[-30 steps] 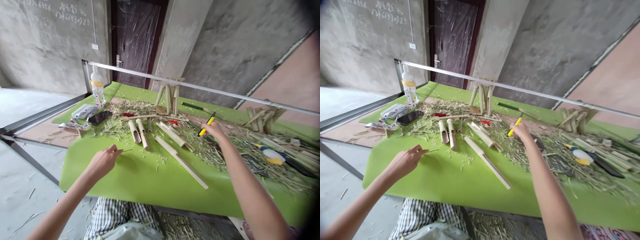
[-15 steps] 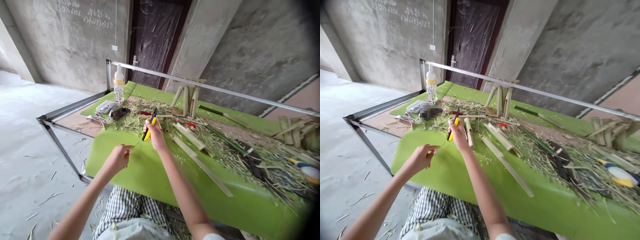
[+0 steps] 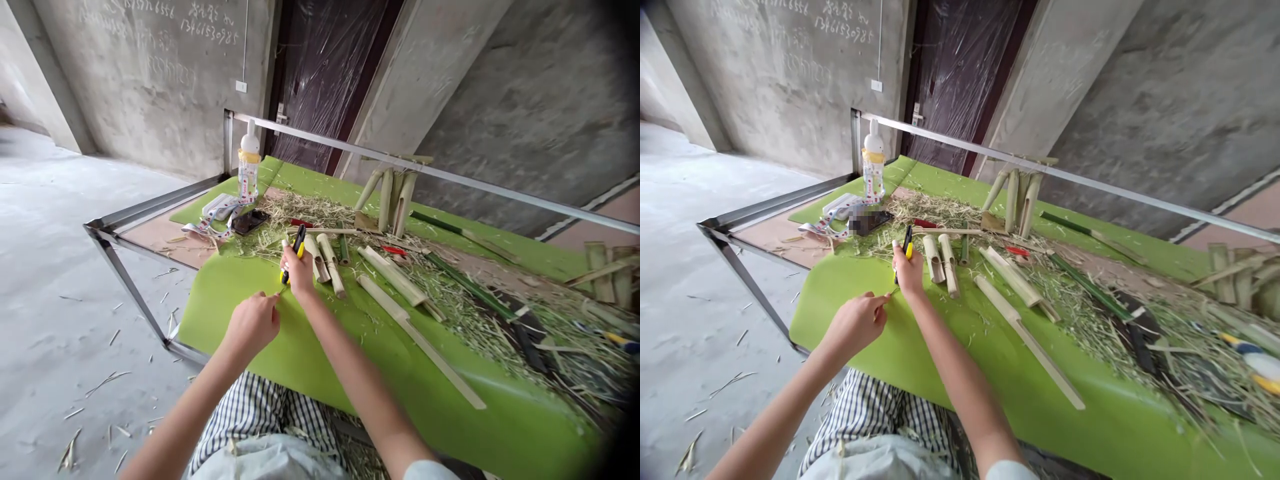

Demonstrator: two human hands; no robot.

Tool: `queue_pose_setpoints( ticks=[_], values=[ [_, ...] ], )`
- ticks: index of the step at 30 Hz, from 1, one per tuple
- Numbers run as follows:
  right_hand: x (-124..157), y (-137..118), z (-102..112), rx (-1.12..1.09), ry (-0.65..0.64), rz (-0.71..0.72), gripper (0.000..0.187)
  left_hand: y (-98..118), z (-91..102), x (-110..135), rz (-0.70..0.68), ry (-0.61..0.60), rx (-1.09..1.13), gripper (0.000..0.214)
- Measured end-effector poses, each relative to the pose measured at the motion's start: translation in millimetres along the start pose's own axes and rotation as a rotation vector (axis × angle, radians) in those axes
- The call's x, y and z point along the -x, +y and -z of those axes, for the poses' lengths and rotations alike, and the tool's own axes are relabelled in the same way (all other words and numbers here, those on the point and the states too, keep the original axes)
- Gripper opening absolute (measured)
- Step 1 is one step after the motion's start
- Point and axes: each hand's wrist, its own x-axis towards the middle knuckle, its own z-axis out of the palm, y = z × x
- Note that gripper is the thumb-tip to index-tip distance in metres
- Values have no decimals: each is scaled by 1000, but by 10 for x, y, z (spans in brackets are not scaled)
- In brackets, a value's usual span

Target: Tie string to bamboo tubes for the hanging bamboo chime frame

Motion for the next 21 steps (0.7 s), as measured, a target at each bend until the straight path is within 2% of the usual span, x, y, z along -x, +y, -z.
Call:
queue_pose_setpoints(
  ticks=[5,8,11,15,21],
  values=[
    [-2,-114,32,-126,-28,93,49,32,-105,52,11,48,-149,42],
    [24,-107,73,-61,-115,32,49,6,-203,87,-28,57,-206,45],
    [62,-49,115,-60,-96,3,50,-22,-247,118,-98,28,-245,47],
    [101,-42,158,5,-134,0,47,-8,-177,137,-101,-14,-262,48],
    [146,-102,156,65,-165,91,46,18,-5,87,30,-33,-161,43]
  ],
)
